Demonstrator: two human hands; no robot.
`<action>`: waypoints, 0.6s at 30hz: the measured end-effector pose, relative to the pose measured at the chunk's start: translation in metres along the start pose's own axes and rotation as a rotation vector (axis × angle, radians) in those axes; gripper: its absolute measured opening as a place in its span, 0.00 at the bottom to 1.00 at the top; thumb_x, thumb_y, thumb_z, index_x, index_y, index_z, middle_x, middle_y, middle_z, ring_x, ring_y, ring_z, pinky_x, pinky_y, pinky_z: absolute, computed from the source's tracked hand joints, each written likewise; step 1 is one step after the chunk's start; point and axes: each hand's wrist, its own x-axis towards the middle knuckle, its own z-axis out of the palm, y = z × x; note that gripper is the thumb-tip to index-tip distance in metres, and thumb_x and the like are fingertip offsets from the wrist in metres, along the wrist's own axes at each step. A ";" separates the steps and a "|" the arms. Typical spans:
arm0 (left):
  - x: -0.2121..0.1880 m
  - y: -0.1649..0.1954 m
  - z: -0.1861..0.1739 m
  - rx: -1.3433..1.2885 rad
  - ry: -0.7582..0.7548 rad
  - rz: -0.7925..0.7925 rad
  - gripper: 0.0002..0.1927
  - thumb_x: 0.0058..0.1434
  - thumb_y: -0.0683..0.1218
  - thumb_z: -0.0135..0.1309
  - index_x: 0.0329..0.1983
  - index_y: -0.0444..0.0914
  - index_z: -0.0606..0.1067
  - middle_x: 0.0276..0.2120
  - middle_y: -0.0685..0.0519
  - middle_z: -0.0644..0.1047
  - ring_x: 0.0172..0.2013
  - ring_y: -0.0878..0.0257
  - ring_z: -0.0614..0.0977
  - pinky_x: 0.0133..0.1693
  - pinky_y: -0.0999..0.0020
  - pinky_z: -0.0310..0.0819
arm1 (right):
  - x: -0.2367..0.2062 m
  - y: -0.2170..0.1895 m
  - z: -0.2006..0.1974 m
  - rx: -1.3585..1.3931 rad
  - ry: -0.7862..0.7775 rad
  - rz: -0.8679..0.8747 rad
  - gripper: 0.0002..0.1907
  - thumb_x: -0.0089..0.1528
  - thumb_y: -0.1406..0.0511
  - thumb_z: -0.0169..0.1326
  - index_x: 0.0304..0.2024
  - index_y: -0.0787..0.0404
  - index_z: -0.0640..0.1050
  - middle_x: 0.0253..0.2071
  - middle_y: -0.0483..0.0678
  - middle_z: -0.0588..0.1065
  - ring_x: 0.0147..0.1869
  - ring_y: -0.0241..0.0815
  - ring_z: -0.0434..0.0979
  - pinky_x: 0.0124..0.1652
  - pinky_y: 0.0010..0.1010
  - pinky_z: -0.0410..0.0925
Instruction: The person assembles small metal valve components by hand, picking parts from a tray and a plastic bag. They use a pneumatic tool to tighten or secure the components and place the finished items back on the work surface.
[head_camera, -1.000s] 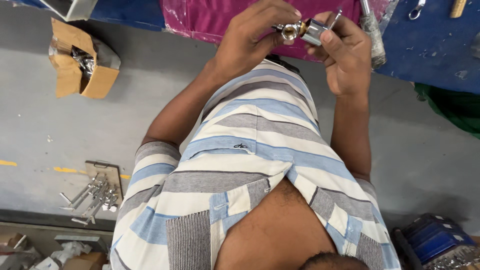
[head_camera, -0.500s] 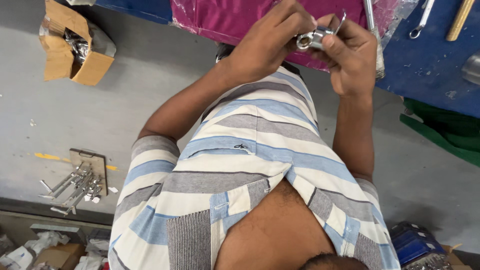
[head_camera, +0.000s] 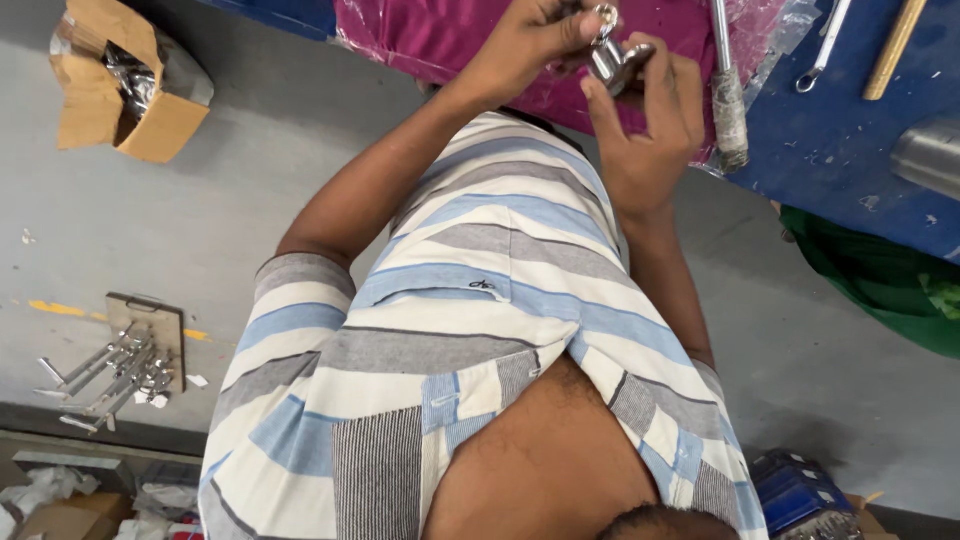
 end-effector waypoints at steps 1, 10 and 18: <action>0.001 -0.004 0.001 -0.037 0.034 -0.009 0.19 0.76 0.54 0.53 0.53 0.32 0.77 0.34 0.56 0.79 0.35 0.68 0.76 0.38 0.71 0.70 | 0.000 0.001 0.005 0.007 0.027 0.025 0.23 0.69 0.73 0.69 0.63 0.68 0.73 0.55 0.53 0.71 0.55 0.42 0.79 0.53 0.31 0.77; -0.004 -0.005 0.010 0.479 0.137 0.246 0.28 0.67 0.56 0.71 0.58 0.33 0.76 0.47 0.46 0.78 0.49 0.56 0.81 0.52 0.62 0.78 | -0.014 0.062 0.003 -0.180 -0.099 -0.076 0.32 0.68 0.72 0.64 0.72 0.63 0.66 0.56 0.52 0.72 0.59 0.48 0.79 0.58 0.34 0.73; 0.070 -0.062 -0.006 1.132 0.079 -0.213 0.17 0.58 0.54 0.66 0.36 0.36 0.79 0.25 0.48 0.78 0.25 0.57 0.82 0.28 0.58 0.76 | -0.026 0.216 -0.053 -0.740 -0.071 0.059 0.17 0.74 0.58 0.53 0.56 0.64 0.72 0.50 0.58 0.73 0.48 0.58 0.77 0.44 0.47 0.71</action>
